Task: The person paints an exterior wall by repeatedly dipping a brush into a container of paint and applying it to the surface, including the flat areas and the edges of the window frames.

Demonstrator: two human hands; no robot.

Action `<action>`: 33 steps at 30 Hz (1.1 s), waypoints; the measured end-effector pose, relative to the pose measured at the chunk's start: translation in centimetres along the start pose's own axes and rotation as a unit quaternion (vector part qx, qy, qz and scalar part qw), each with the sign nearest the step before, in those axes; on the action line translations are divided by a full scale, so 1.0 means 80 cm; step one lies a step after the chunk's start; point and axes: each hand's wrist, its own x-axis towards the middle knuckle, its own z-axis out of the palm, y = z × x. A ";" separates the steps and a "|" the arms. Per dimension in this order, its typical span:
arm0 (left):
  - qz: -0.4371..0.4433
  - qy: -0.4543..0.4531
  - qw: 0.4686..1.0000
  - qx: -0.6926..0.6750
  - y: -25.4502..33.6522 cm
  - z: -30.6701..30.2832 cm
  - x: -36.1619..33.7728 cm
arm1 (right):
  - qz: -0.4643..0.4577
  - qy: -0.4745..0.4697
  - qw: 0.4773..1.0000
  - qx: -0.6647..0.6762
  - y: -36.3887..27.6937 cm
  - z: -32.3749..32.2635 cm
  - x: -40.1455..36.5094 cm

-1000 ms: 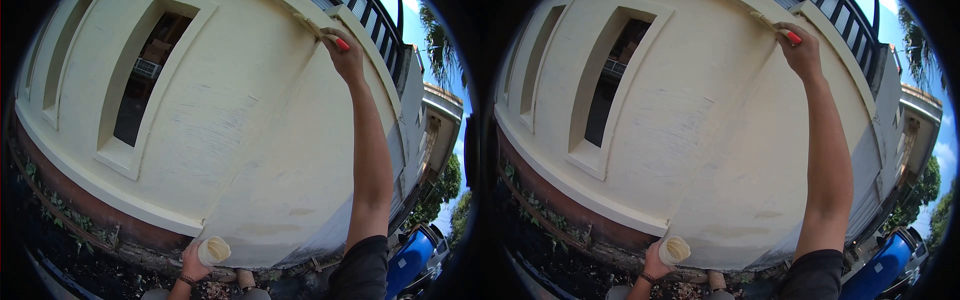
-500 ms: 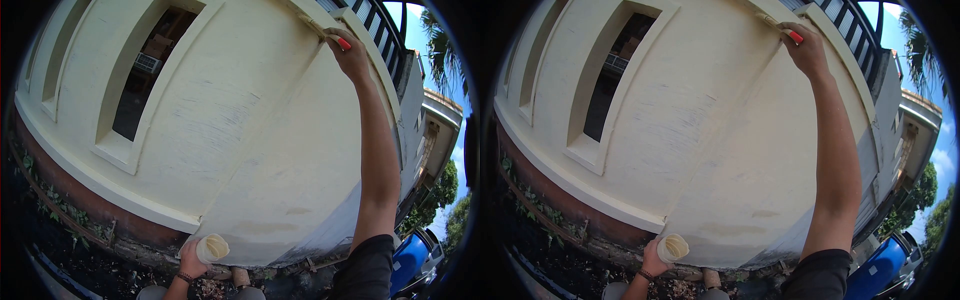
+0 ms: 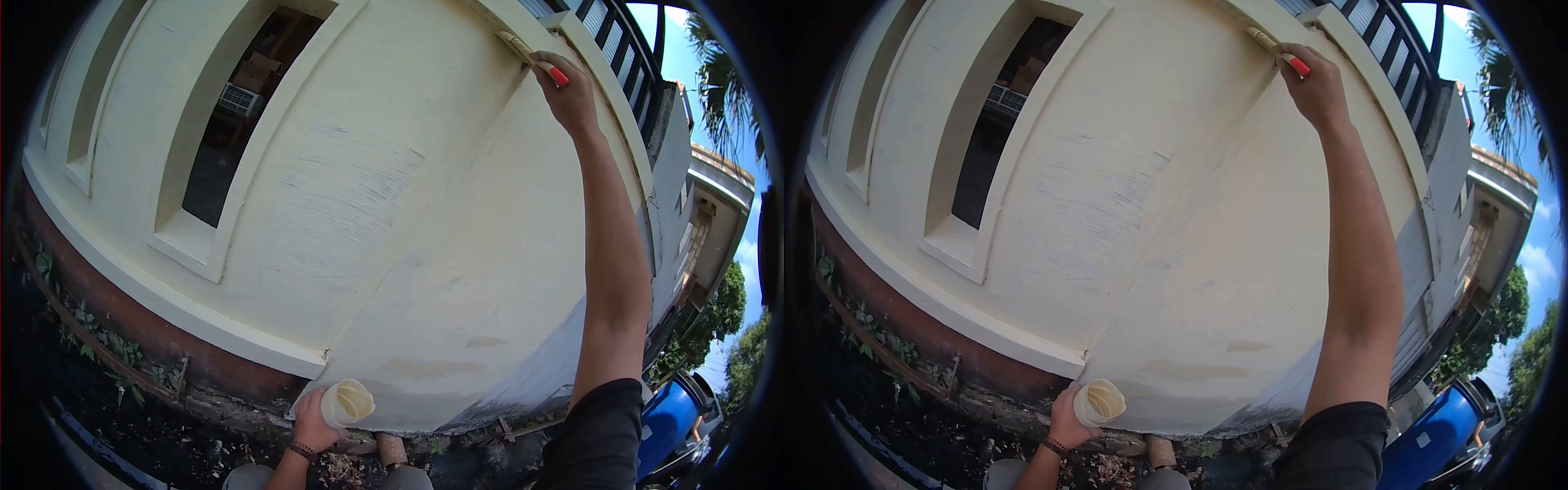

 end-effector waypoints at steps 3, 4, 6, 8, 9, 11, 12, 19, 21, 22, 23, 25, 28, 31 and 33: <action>-0.007 0.005 1.000 -0.012 0.000 -0.002 0.001 | -0.015 0.015 0.999 -0.033 0.007 -0.009 -0.008; -0.002 0.009 1.000 -0.008 -0.002 -0.002 0.001 | -0.016 0.015 0.999 -0.033 0.004 -0.011 -0.009; 0.003 0.015 1.000 -0.006 -0.003 -0.001 0.002 | -0.054 0.035 0.998 -0.012 -0.007 -0.015 -0.007; 0.010 0.011 1.000 -0.007 -0.004 0.000 0.001 | -0.070 0.031 0.997 0.011 -0.020 -0.005 0.001; 0.011 0.010 1.000 -0.007 -0.002 0.001 0.002 | -0.087 0.027 0.995 0.035 -0.022 -0.001 0.004; -0.002 -0.002 1.000 -0.006 -0.001 0.000 0.000 | -0.072 0.026 0.997 0.030 -0.014 0.008 0.006; -0.003 -0.001 1.000 -0.006 0.000 -0.001 0.000 | -0.058 0.024 0.998 0.024 -0.008 0.014 0.003; 0.001 0.007 1.000 -0.026 0.002 -0.004 0.001 | -0.034 0.011 0.999 -0.036 0.010 -0.002 -0.026; 0.002 0.009 1.000 -0.024 0.002 -0.005 0.002 | -0.013 0.013 0.999 -0.030 0.006 -0.005 -0.031; 0.001 0.008 1.000 -0.020 0.002 -0.005 0.002 | -0.012 0.013 0.999 -0.030 0.003 -0.008 -0.033; -0.001 0.007 1.000 -0.016 0.001 -0.006 0.003 | -0.014 0.019 0.999 -0.026 0.001 -0.012 -0.034; 0.005 0.013 1.000 -0.026 0.002 -0.008 0.002 | -0.016 0.024 0.999 -0.023 -0.008 -0.017 -0.038; 0.008 0.012 0.999 -0.037 0.002 -0.008 0.003 | -0.060 0.039 0.997 -0.001 -0.016 -0.018 -0.039; 0.009 0.007 0.999 -0.034 -0.003 -0.002 0.001 | -0.034 -0.009 0.999 -0.009 -0.014 -0.011 -0.034; 0.012 0.012 0.999 -0.030 -0.004 -0.003 0.001 | -0.020 0.002 1.000 -0.016 -0.006 -0.015 -0.029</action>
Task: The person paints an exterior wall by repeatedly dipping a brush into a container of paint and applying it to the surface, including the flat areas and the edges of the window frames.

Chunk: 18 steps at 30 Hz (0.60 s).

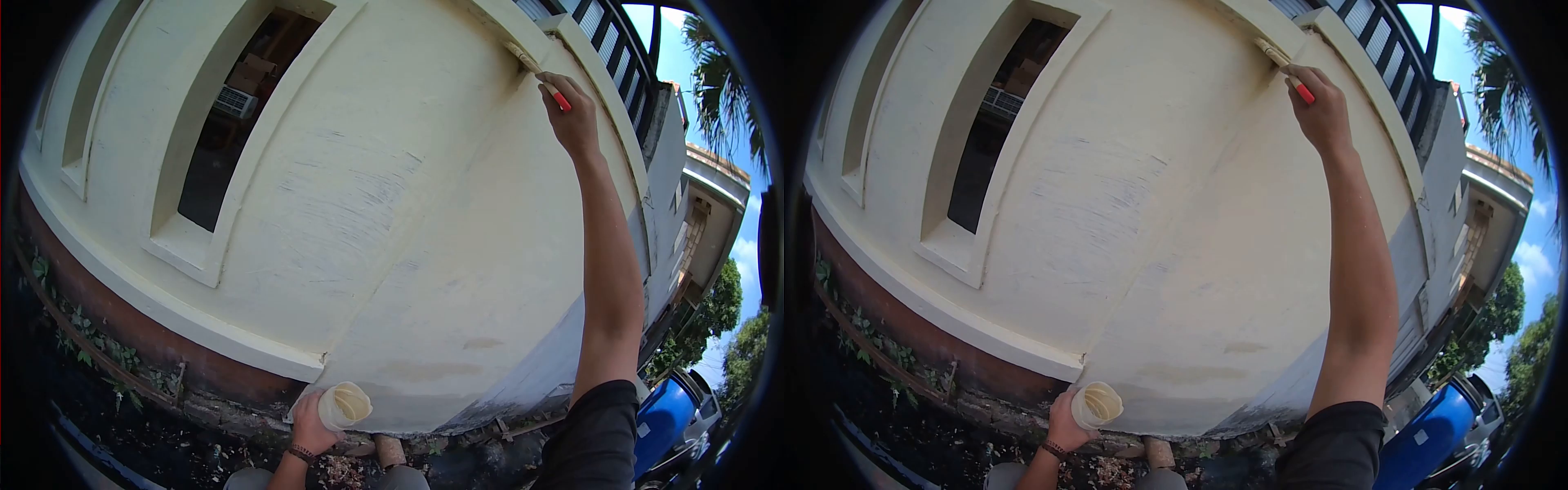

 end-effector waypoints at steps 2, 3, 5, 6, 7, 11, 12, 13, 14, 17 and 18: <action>-0.007 -0.001 1.000 -0.007 0.006 -0.004 0.000 | -0.003 0.012 1.000 -0.018 0.005 -0.006 -0.001; -0.008 0.000 1.000 -0.007 0.006 -0.005 0.000 | -0.003 0.012 1.000 -0.017 0.000 -0.007 -0.004; -0.007 0.010 1.000 -0.006 0.008 -0.005 0.001 | -0.025 0.015 0.999 -0.029 -0.008 -0.011 -0.010; -0.006 0.011 1.000 -0.006 0.008 -0.004 0.001 | -0.025 0.015 0.999 -0.029 -0.008 -0.010 -0.009; -0.013 0.001 1.000 -0.007 0.007 -0.003 0.002 | -0.027 -0.005 0.999 -0.022 -0.008 -0.007 -0.007; -0.007 -0.003 1.000 -0.013 0.008 0.002 0.000 | 0.002 -0.033 0.999 -0.031 0.001 -0.005 0.003; -0.009 -0.003 1.000 -0.010 0.008 0.002 -0.001 | 0.004 -0.033 0.999 -0.029 0.003 -0.009 0.001; -0.002 0.000 1.000 0.004 0.008 0.003 -0.001 | -0.009 -0.011 0.999 -0.029 0.005 -0.013 -0.001; 0.003 0.003 1.000 0.016 0.007 0.003 -0.001 | -0.023 0.009 0.999 -0.030 0.006 -0.016 -0.001; 0.003 -0.002 1.000 0.011 0.004 0.004 -0.001 | -0.049 0.028 0.998 -0.007 -0.011 -0.021 -0.004; 0.004 -0.001 1.000 0.011 0.003 0.004 0.000 | -0.050 0.028 0.998 -0.007 -0.011 -0.017 -0.002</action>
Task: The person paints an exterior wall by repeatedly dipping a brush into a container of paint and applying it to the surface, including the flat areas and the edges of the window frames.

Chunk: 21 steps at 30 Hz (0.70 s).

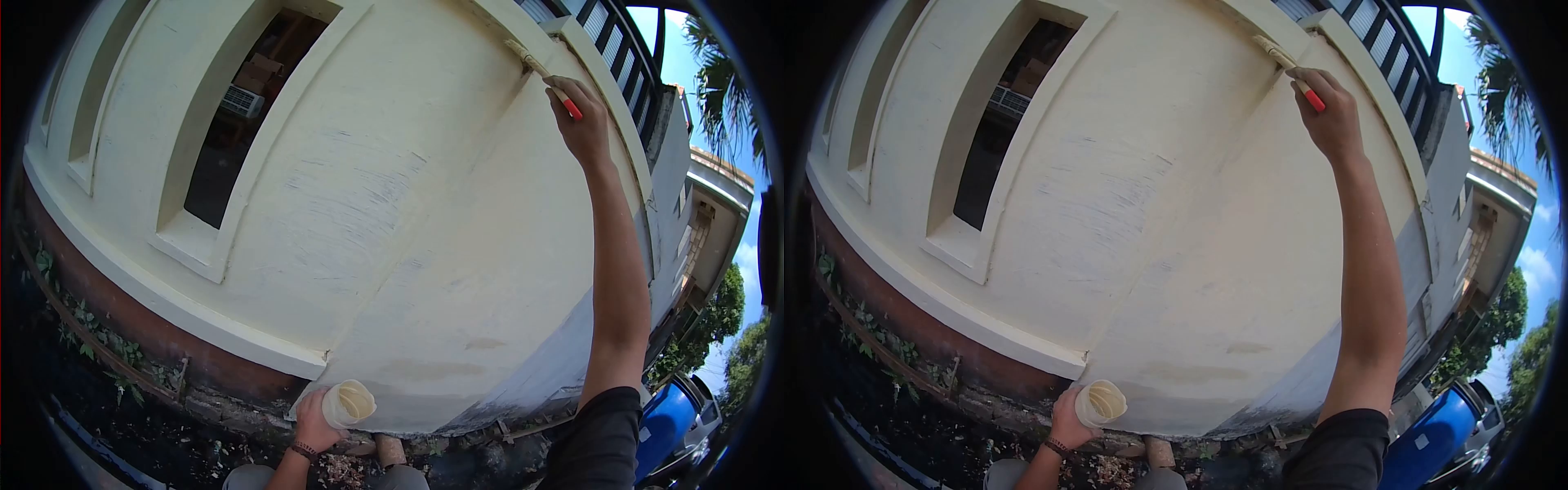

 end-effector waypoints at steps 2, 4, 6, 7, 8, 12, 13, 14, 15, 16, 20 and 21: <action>0.002 -0.003 1.000 0.006 0.000 0.001 -0.002 | 0.014 -0.054 0.998 0.013 0.004 0.010 0.002; -0.003 -0.002 1.000 -0.004 0.008 -0.002 -0.002 | 0.027 -0.055 0.998 0.001 0.014 0.010 0.005; -0.011 0.002 1.000 -0.013 0.010 -0.007 -0.003 | 0.030 -0.036 0.999 -0.010 0.019 0.003 0.005; -0.013 0.001 1.000 -0.019 0.010 -0.008 -0.002 | 0.029 -0.036 0.999 -0.008 0.019 0.001 0.004; -0.015 0.001 1.000 -0.026 0.010 -0.008 -0.001 | 0.024 -0.031 0.999 -0.010 0.018 -0.003 0.002; -0.001 0.010 1.000 0.008 0.001 -0.005 0.001 | 0.012 -0.050 0.999 -0.001 0.008 0.000 0.001; -0.001 0.007 1.000 0.004 0.001 -0.005 0.000 | 0.012 -0.071 0.997 0.004 0.009 0.003 -0.002; -0.001 0.003 1.000 0.001 0.001 -0.005 -0.001 | 0.015 -0.066 0.998 -0.006 0.011 0.006 -0.003; -0.001 0.003 1.000 0.001 0.001 -0.004 -0.001 | 0.016 -0.066 0.998 -0.007 0.014 0.004 -0.003; 0.000 0.002 1.000 -0.001 0.000 -0.004 -0.001 | 0.023 -0.058 0.998 -0.011 0.017 0.000 -0.003; -0.007 0.006 1.000 -0.002 0.000 -0.008 0.000 | 0.015 -0.044 0.999 -0.023 0.016 -0.014 -0.011; -0.007 0.005 1.000 -0.003 -0.001 -0.007 -0.001 | 0.014 -0.045 0.999 -0.024 0.011 -0.015 -0.012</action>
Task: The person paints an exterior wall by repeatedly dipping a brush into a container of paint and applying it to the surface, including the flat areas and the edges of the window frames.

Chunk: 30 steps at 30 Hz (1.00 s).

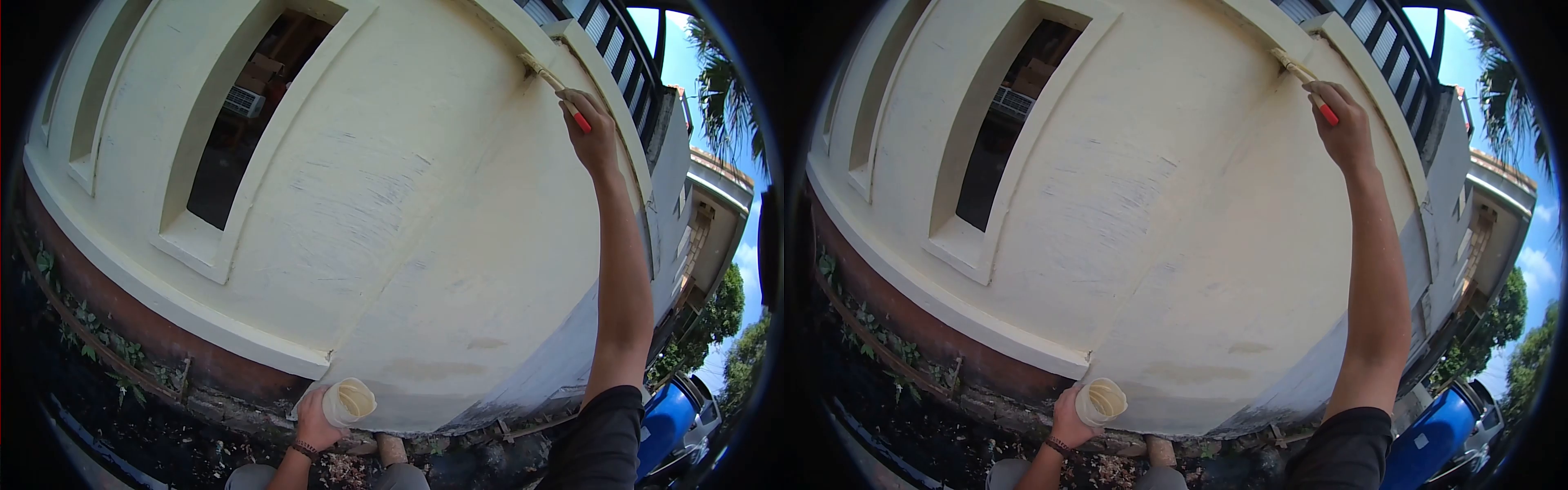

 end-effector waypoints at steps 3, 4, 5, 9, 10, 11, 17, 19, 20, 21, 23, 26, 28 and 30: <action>0.001 -0.007 1.000 0.010 -0.002 0.000 0.000 | -0.012 -0.015 0.999 0.030 -0.007 0.006 -0.001; 0.001 -0.013 1.000 0.012 0.000 -0.001 0.000 | -0.010 -0.014 0.999 0.029 -0.002 0.007 -0.002; 0.001 -0.018 1.000 0.014 0.001 -0.002 0.000 | 0.001 -0.016 0.999 0.032 0.002 0.008 -0.003; -0.001 -0.015 1.000 0.010 -0.001 -0.003 -0.002 | 0.017 0.019 0.999 0.024 0.016 0.003 -0.020; -0.005 -0.009 1.000 0.008 0.002 -0.004 -0.003 | 0.021 0.033 0.999 0.019 0.017 0.000 -0.026; -0.009 -0.003 1.000 0.006 0.005 -0.005 -0.002 | 0.020 0.024 0.999 0.013 0.018 -0.003 -0.031; -0.006 -0.022 1.000 0.011 0.002 0.001 -0.004 | 0.008 -0.001 1.000 0.004 0.007 0.008 -0.024; -0.002 -0.020 1.000 0.019 0.001 0.004 -0.004 | 0.025 0.010 1.000 -0.010 0.016 0.011 -0.029; 0.001 -0.018 1.000 0.024 0.001 0.005 -0.005 | 0.027 0.010 1.000 -0.009 0.019 0.008 -0.036; 0.001 -0.018 1.000 0.025 0.002 0.004 -0.005 | 0.036 0.033 0.999 -0.010 0.021 0.003 -0.044; 0.004 -0.013 0.999 0.034 0.004 0.002 -0.004 | 0.049 0.063 0.997 -0.021 0.023 -0.003 -0.058; 0.006 -0.019 1.000 0.016 0.004 0.002 -0.004 | 0.085 0.056 0.992 -0.074 0.013 0.005 -0.055; 0.013 -0.020 1.000 0.014 0.003 0.007 -0.006 | 0.117 0.028 0.985 -0.120 -0.001 0.028 -0.031; 0.020 -0.020 1.000 0.012 0.007 0.007 -0.008 | 0.114 0.038 0.985 -0.122 -0.017 0.045 -0.015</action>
